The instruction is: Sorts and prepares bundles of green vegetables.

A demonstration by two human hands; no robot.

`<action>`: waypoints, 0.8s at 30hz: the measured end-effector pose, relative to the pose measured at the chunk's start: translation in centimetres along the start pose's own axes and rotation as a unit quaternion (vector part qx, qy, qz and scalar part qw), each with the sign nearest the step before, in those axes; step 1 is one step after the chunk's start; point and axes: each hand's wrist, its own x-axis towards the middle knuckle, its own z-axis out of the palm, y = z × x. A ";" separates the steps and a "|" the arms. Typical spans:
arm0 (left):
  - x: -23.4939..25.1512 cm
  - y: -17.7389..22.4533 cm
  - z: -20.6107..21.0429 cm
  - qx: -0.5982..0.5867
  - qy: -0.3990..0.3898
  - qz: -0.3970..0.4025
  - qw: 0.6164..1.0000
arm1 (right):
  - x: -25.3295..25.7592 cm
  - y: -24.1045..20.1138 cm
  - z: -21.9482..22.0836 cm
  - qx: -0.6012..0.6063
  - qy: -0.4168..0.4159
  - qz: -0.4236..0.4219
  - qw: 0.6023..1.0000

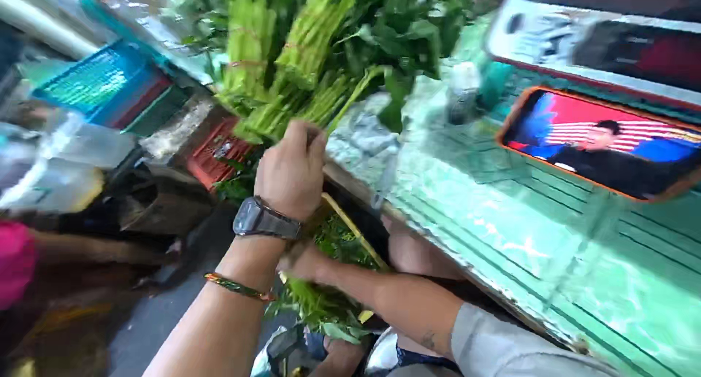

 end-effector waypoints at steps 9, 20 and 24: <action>-17.3 -9.9 -13.8 -0.535 0.155 -0.097 0.825 | 2.6 0.1 -0.1 0.259 -0.166 -0.062 0.950; -29.4 -14.1 -8.6 -0.225 0.345 -0.198 0.889 | 2.5 0.8 -1.0 0.340 -0.118 -0.031 0.932; -30.6 -12.0 -8.9 -0.202 0.403 -0.154 0.879 | 2.4 1.3 -0.7 0.327 -0.088 -0.012 0.941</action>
